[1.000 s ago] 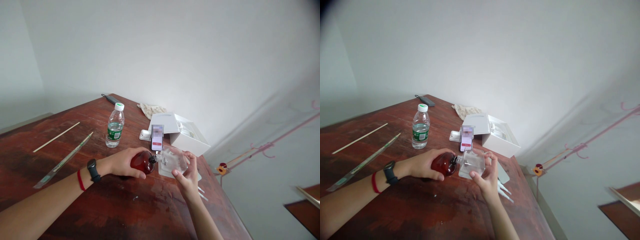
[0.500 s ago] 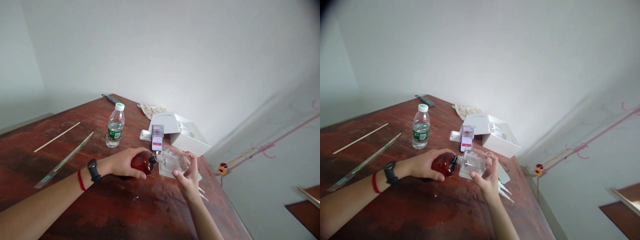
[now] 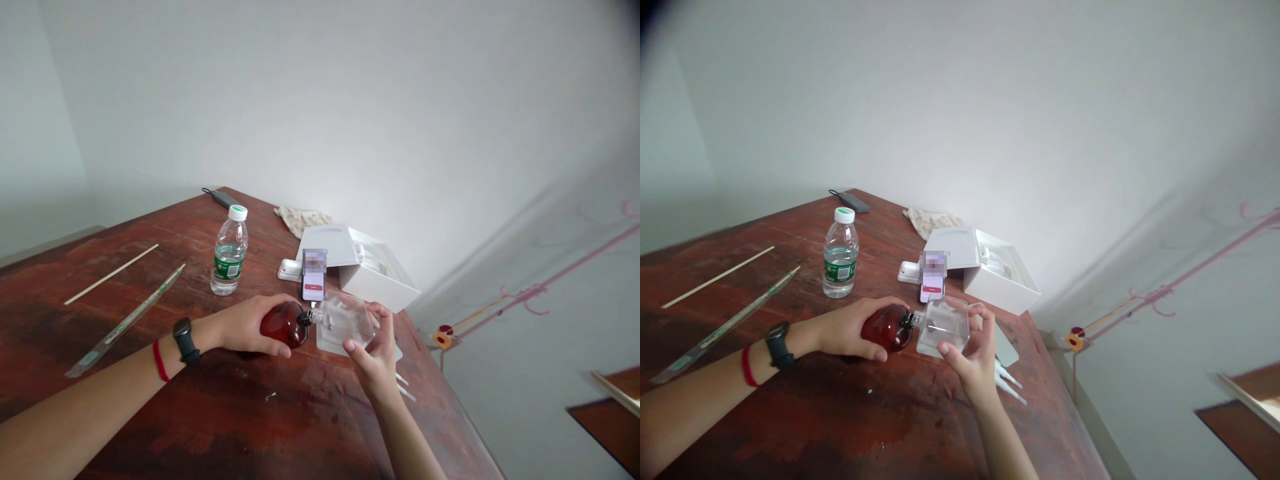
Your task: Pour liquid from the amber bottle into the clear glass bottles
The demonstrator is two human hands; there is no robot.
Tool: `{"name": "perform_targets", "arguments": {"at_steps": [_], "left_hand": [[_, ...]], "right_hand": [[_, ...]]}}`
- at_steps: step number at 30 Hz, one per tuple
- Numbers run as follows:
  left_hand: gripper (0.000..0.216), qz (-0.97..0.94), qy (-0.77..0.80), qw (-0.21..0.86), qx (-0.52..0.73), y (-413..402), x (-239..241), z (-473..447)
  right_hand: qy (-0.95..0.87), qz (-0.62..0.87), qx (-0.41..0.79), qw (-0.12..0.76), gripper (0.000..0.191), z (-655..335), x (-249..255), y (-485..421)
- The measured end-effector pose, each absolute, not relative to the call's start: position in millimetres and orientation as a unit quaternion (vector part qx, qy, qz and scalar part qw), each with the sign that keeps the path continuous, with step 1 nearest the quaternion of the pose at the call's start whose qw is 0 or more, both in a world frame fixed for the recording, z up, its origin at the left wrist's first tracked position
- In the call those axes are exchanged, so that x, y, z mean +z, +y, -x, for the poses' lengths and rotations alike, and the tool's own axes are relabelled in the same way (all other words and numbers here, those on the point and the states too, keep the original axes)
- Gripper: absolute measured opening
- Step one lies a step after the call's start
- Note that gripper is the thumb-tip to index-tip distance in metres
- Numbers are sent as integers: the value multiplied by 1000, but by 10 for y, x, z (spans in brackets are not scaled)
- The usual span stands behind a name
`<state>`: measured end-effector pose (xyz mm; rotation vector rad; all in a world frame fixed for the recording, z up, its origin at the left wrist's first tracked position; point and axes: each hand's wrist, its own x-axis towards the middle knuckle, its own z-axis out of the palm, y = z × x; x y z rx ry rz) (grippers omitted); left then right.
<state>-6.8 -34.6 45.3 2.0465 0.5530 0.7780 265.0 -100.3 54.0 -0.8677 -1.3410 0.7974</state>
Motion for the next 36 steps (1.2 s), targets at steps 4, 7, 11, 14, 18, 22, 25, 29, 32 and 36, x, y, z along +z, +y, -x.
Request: {"name": "perform_targets", "arguments": {"at_steps": [4,7,11,14,18,22,25,29,32,36], "left_hand": [[75,-821,224,425,308,-342,452,68],[75,-820,225,424,311,-341,455,69],[75,-822,226,421,311,-344,456,68],[76,-820,226,425,311,-346,451,67],[75,-819,223,426,312,-341,443,67],[75,-821,224,426,308,-336,444,68],[76,-821,225,427,306,-336,448,68],[76,-821,220,429,306,-334,450,66],[76,-823,220,427,304,-331,448,67],[75,-823,219,427,305,-328,443,70]], "right_hand": [[-592,375,346,623,72,-2708,497,-963],[-597,372,343,623,70,-2729,486,-953],[-604,371,334,621,69,-2721,499,-962],[-601,365,336,626,68,-2695,511,-980],[-586,356,359,633,65,-2661,525,-1001],[-582,356,362,635,66,-2624,550,-1024],[-575,361,364,638,66,-2604,562,-1038],[-578,364,354,639,69,-2641,537,-1018],[-596,353,353,629,67,-2680,516,-993],[-592,355,350,633,66,-2659,526,-1004]]}}
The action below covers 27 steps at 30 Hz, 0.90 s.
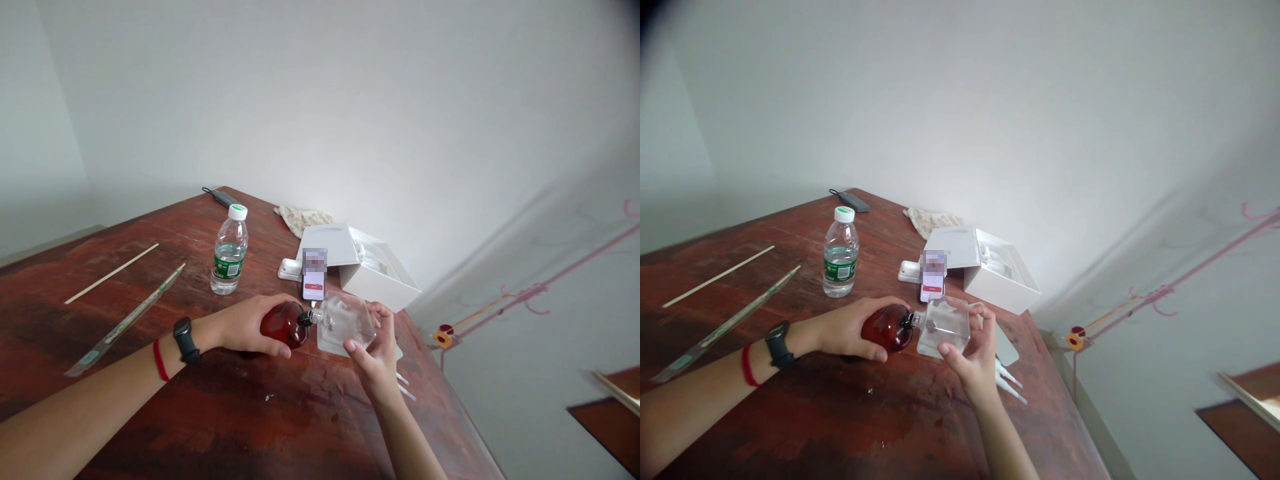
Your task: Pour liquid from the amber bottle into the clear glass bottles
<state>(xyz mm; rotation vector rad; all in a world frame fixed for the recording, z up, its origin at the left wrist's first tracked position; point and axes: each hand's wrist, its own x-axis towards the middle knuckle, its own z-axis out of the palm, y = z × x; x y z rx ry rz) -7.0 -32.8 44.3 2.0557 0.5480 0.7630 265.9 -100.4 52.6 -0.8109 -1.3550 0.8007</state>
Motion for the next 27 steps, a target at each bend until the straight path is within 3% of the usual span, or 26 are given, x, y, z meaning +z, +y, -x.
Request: {"name": "perform_targets", "arguments": {"at_steps": [12,27], "left_hand": [[74,-821,214,431,308,-337,451,64],[75,-818,210,434,313,-340,442,63]], "right_hand": [[-612,364,328,621,75,-2765,462,-952],[-612,349,329,629,67,-2740,486,-975]]}}
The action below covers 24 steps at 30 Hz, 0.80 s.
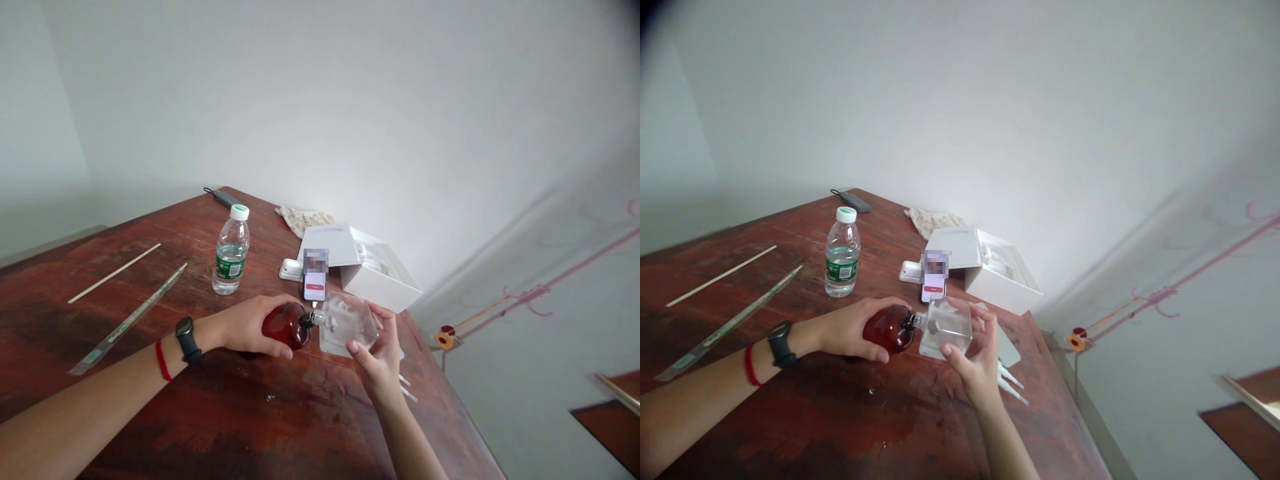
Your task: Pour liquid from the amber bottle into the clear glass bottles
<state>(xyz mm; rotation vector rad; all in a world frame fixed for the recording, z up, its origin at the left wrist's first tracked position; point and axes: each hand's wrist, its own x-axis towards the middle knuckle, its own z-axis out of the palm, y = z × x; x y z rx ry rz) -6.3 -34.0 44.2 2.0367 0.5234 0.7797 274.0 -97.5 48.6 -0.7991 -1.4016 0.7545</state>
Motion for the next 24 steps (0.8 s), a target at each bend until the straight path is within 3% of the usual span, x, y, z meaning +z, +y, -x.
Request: {"name": "perform_targets", "arguments": {"at_steps": [24], "left_hand": [[76,-821,213,431,308,-350,461,62]], "right_hand": [[-602,363,319,635,67,-2756,483,-973]]}}
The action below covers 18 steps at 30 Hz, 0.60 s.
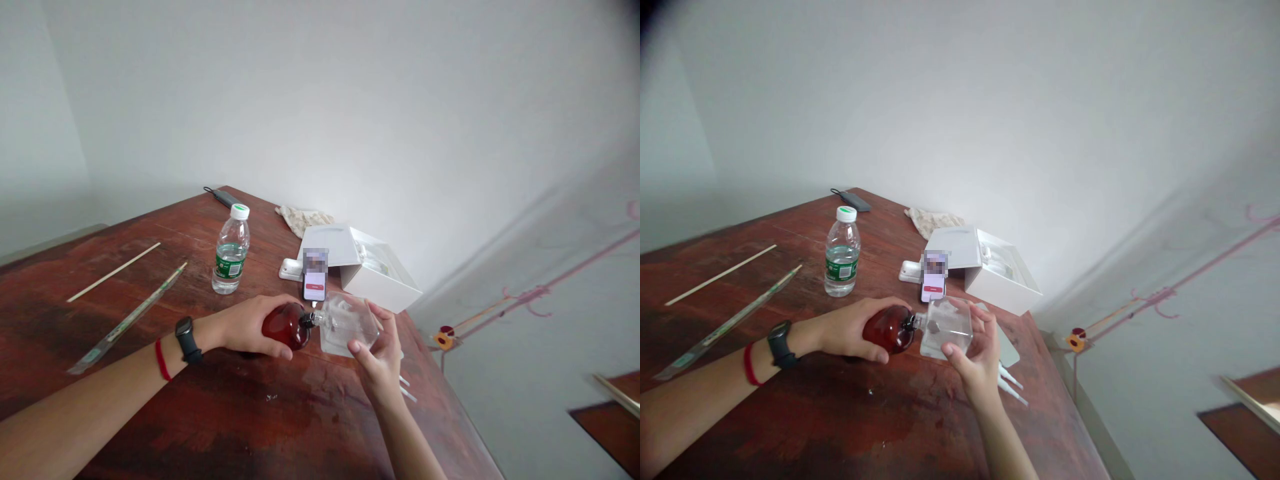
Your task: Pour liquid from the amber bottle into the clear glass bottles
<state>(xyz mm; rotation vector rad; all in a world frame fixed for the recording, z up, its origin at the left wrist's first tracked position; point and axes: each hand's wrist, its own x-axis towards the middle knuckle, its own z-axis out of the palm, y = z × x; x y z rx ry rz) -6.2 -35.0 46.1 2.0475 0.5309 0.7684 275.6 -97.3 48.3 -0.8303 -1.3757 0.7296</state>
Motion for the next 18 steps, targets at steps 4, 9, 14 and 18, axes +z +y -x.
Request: {"name": "perform_targets", "arguments": {"at_steps": [4,9,14,18], "left_hand": [[77,-822,220,425,308,-349,460,65],[78,-822,217,427,308,-349,462,65],[78,-820,214,432,310,-350,461,62],[76,-821,216,425,314,-354,456,60]], "right_hand": [[-600,365,314,639,68,-2759,477,-972],[-591,371,325,638,69,-2754,470,-973],[-592,365,329,639,68,-2751,475,-971],[-594,372,322,636,68,-2754,476,-974]]}}
